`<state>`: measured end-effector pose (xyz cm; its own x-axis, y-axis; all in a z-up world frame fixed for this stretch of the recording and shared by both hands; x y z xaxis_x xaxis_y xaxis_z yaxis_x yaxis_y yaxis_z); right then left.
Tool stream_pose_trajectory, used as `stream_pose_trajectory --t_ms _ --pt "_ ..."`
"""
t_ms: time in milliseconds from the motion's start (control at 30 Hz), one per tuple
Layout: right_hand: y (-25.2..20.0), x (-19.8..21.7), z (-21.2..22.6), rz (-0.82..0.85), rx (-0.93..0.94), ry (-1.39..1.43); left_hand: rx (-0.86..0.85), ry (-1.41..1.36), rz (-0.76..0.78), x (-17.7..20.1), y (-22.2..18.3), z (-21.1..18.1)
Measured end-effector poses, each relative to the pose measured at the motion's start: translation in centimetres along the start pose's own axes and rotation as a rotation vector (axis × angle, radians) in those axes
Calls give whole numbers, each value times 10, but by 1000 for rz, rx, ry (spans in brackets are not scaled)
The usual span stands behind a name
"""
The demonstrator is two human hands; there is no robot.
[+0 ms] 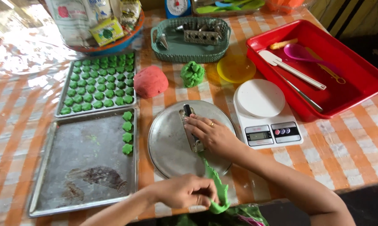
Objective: Kneading, rolling, and cutting green dough into small shapes using a rolling pin and a metal cutter.
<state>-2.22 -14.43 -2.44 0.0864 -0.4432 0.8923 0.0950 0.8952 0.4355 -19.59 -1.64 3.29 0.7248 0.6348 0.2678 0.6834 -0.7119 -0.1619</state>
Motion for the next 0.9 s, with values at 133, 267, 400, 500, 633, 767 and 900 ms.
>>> stream_pose_trajectory --t_ms 133,267,400,500,633,767,900 --pt "2 16 -6 48 -29 207 -155 -240 -134 9 16 -3" --pt "5 56 -15 -7 -321 1080 -347 -354 -462 42 27 -9" --pt "-11 70 -36 -122 -449 1885 -346 218 -863 82 33 -31" --pt "7 101 -14 -132 -409 1761 -350 416 -929 124 62 26" --pt "13 105 -46 -376 -581 1277 -249 485 -1026 138 49 42" --pt "69 141 -54 -875 -428 1280 -114 520 -1174 140 15 29" --pt "128 136 -85 -1281 -95 956 -110 535 -1219 135 -6 10"
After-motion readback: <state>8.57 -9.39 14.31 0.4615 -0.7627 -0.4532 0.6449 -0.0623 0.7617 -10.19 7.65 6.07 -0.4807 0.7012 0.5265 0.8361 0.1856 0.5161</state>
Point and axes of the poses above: each hand's wrist, its own y-axis towards the middle knuckle, its own x-axis out of the back of the hand, z = x × y, the point moved 1 cm from there along y, towards the middle knuckle, and after that the axes turned 7 degrees about y, right-handed, at the moved point
